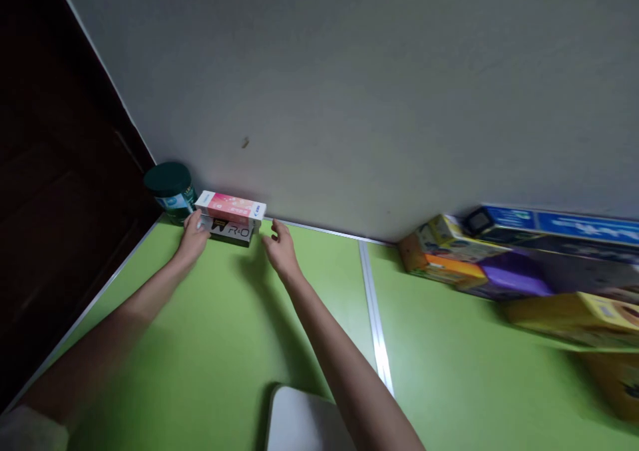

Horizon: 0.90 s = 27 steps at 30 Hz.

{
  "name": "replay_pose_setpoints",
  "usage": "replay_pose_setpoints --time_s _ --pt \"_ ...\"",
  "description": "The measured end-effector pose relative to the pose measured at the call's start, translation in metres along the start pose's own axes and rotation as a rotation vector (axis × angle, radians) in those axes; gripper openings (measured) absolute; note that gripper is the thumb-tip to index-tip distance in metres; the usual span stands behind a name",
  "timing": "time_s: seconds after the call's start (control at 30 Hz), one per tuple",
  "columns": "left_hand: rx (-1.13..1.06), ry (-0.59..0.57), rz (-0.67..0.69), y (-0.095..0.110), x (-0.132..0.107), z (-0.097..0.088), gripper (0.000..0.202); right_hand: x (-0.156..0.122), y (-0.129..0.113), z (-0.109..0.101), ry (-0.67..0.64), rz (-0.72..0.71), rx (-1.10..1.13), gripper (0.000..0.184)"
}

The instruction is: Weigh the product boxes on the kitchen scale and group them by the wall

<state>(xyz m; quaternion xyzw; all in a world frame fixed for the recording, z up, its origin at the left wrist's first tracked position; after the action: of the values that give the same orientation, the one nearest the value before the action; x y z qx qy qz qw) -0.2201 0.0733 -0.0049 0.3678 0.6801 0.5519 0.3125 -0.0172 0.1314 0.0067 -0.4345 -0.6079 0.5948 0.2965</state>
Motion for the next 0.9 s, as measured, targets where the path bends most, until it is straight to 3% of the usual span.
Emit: replay_pose_setpoints --time_s 0.1,0.2,0.27,0.3,0.43,0.6,0.73,0.9 --pt "-0.006 -0.200 -0.038 0.021 -0.056 0.021 0.057 -0.055 -0.006 -0.022 -0.096 0.018 0.028 0.056" --pt "-0.015 -0.542 -0.130 0.037 -0.132 0.055 0.046 -0.126 -0.007 -0.045 -0.394 0.032 0.061 0.047" --pt "0.004 -0.802 -0.235 0.048 -0.182 0.081 0.055 -0.172 -0.005 -0.065 -0.522 0.021 0.084 0.050" --pt "0.023 -0.906 -0.282 0.053 -0.204 0.094 0.061 -0.192 -0.004 -0.078 -0.524 0.014 0.100 0.052" --pt "0.060 -1.105 -0.328 0.077 -0.261 0.156 0.073 -0.252 0.008 -0.141 -0.362 0.016 0.190 0.054" --pt "0.000 -1.200 -0.200 0.092 -0.296 0.252 0.071 -0.302 0.027 -0.219 -0.108 -0.020 0.282 0.049" --pt "-0.001 -1.242 -0.097 0.099 -0.315 0.328 0.070 -0.324 0.049 -0.273 0.139 -0.041 0.324 0.046" --pt "-0.017 -1.267 -0.024 0.110 -0.329 0.429 0.073 -0.333 0.084 -0.341 0.496 -0.098 0.294 0.040"
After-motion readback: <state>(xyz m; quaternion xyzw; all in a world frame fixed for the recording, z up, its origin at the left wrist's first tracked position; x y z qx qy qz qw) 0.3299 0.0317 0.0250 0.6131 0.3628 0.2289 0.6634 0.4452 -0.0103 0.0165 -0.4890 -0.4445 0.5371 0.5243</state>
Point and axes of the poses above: each hand's wrist, its own x-axis towards the middle knuckle, its own z-axis out of the palm, y = z × x, the point moved 3 cm from there along x, towards the middle knuckle, and after that the axes turned 9 degrees about -y, right-handed, at the moved point
